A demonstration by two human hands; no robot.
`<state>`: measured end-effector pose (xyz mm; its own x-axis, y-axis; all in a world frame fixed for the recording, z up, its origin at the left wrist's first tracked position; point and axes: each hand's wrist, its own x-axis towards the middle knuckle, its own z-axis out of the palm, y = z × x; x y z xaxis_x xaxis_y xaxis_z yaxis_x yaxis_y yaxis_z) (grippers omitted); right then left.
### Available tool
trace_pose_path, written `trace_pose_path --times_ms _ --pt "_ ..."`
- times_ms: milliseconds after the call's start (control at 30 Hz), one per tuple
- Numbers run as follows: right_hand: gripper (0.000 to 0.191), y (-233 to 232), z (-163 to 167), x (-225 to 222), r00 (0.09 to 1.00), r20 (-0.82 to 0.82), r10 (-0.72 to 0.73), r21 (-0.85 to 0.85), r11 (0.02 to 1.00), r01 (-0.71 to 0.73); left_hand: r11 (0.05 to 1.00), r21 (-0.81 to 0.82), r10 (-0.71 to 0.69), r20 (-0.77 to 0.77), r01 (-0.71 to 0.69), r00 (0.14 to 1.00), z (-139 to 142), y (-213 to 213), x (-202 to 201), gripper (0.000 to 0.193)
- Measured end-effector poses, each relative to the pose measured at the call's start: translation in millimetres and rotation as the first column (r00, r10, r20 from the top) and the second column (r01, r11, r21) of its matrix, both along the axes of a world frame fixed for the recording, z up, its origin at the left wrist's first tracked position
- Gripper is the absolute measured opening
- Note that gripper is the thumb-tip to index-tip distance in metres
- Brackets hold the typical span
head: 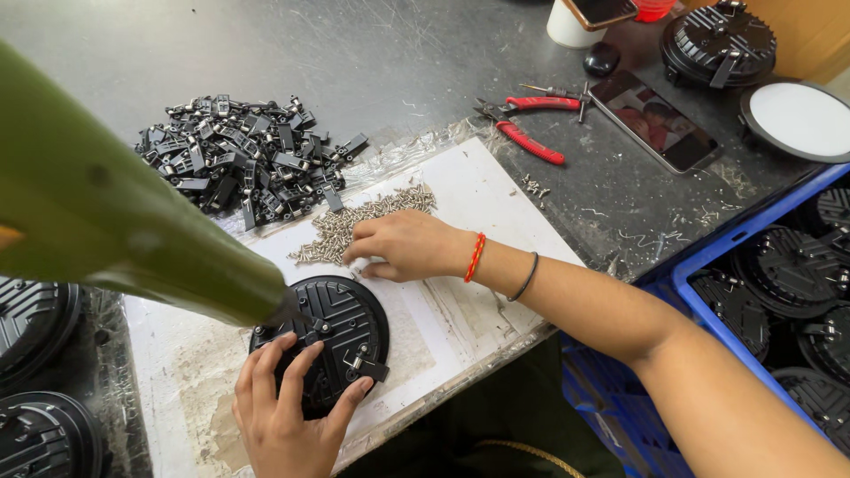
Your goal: The person uses a green power drill to fasten screws into black circular light fixture housings. They place small metal brackets and screws into the housings, then tighten them with the drill. Completed units are placed into a blue crate.
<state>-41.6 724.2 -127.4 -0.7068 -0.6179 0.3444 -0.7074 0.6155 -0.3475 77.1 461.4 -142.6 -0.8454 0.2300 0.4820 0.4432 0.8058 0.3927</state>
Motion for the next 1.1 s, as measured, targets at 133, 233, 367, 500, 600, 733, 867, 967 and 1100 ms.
trace_pose_path --times_ms 133,233,367,500,600,733,867,967,1100 --pt "0.010 -2 2 0 1.000 0.019 -0.020 0.050 0.999 0.019 1.000 -0.001 0.005 0.012 -0.005 1.000 1 1 0 0.065" --pt "0.011 -2 -1 -1 0.999 0.033 -0.024 0.064 0.998 0.022 1.000 0.024 0.003 -0.005 -0.003 1.000 4 2 1 0.064" --pt "0.010 -4 -9 -1 0.999 -0.023 -0.044 0.064 0.997 0.046 0.998 0.070 0.002 -0.002 -0.002 1.000 9 5 3 0.063" --pt "0.027 -7 -5 0 0.992 -0.035 -0.122 0.056 0.991 0.124 0.991 0.133 -0.028 -0.013 0.029 1.000 12 5 3 0.062" --pt "0.014 -6 10 11 0.997 0.017 -0.080 -0.152 0.985 0.081 0.988 0.153 -0.024 -0.028 0.028 0.999 13 4 3 0.063" --pt "0.008 -12 27 46 0.984 0.156 0.089 -0.205 0.977 -0.056 0.987 0.160 -0.020 -0.014 0.022 1.000 13 3 2 0.062" --pt "0.011 -24 34 64 0.950 0.250 0.185 -0.279 0.954 -0.112 0.985 0.168 -0.027 -0.037 0.033 0.999 13 3 1 0.064" --pt "0.013 -28 34 67 0.954 0.239 0.181 -0.303 0.947 -0.104 0.982 0.184 -0.026 -0.037 0.032 0.999 13 2 2 0.063" --pt "0.021 -28 31 76 0.947 0.255 0.197 -0.287 0.950 -0.120 0.982 0.186 -0.020 -0.026 0.025 0.999 13 2 1 0.063"
